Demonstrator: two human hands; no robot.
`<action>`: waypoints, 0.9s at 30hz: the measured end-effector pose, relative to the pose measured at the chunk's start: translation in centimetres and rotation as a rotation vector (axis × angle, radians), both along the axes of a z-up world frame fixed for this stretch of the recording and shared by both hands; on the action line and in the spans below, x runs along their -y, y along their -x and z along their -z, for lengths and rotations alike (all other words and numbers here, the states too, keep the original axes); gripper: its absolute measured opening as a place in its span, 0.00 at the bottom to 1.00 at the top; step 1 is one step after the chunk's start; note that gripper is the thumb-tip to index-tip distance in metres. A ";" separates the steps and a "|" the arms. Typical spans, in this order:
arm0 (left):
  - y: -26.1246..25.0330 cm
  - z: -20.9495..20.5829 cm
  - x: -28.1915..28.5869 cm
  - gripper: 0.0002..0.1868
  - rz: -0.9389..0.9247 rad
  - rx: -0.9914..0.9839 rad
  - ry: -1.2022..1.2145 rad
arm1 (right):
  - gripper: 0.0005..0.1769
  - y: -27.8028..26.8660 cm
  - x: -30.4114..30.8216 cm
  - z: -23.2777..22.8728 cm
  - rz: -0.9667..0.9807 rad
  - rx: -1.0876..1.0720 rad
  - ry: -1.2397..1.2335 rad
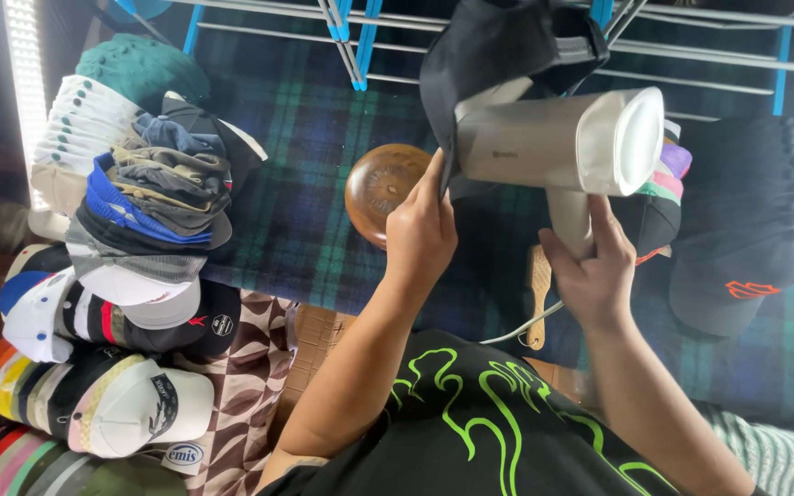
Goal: Cleaning and steaming baseball caps using a brush and a handheld steamer to restore their shape and cleanliness.
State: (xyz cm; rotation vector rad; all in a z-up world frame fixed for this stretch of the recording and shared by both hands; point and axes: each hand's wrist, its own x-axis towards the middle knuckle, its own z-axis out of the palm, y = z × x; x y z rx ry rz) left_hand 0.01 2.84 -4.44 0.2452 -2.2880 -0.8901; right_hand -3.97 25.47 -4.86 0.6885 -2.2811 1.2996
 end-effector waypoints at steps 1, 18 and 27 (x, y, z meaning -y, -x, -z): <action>-0.1 0.1 -0.1 0.28 -0.001 0.002 -0.004 | 0.40 0.1 0.1 -0.4 -0.016 0.006 -0.002; -4.0 0.0 8.2 0.20 -0.210 0.069 -0.157 | 0.43 -3.7 0.6 6.5 0.152 0.487 0.206; -8.7 -0.3 11.8 0.23 -0.155 0.193 -0.596 | 0.40 -1.4 4.3 15.2 0.193 0.788 0.411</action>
